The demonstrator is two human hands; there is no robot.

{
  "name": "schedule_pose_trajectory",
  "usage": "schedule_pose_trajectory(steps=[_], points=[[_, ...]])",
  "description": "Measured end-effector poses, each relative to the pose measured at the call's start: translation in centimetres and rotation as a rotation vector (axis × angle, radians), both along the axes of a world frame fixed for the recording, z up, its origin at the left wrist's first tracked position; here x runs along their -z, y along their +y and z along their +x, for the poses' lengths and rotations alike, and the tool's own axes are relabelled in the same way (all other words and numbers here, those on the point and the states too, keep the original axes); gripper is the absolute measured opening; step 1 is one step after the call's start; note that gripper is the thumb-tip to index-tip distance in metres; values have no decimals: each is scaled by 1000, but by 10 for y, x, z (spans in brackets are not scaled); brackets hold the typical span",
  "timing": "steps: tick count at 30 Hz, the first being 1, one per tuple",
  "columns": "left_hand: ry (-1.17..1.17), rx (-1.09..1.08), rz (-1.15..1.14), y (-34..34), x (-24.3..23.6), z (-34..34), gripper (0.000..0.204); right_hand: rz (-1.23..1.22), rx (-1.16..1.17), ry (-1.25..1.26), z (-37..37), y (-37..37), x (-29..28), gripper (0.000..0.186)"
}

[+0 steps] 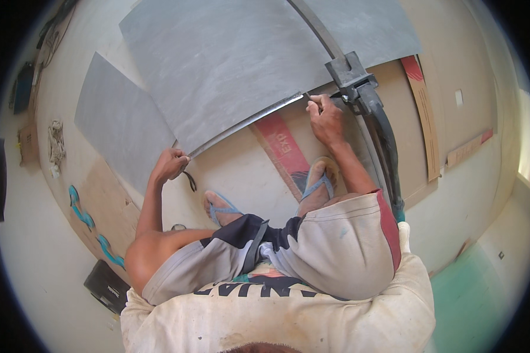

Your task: The person measures and marks a large gray tile with a tape measure, then positions it on a manual tile cutter and scores it. They repeat the process with a second tile, measuring, marking, and cutting each one individually.

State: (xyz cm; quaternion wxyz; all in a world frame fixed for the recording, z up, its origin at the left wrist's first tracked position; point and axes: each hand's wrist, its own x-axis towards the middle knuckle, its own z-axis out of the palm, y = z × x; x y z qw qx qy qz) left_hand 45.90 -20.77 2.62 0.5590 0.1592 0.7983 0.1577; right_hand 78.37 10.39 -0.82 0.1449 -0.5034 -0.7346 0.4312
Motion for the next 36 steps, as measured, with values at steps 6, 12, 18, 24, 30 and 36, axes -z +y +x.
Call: schedule_pose_trajectory(steps=[6, 12, 18, 24, 30, 36], points=[[-11, 4, -16, 4, -4, 0, 21, 24, -21, -18, -8, 5, -7, 17], [-5, 6, 39, -5, 7, -1, 21, 102, -75, -40, -12, 9, -5, 14], [-35, -22, -38, 6, -3, 1, 19, 154, -89, -91, -24, 8, -15, 12], [-9, -17, -46, 1, -1, 0, 19, 141, -130, -120, -22, 10, -12, 11], [3, -7, -27, 1, 2, 1, 20, 151, -116, -124, -23, 8, -18, 11], [-54, -30, -72, 7, -7, 0, 21, 197, -153, -177, -30, 11, -16, 11]])
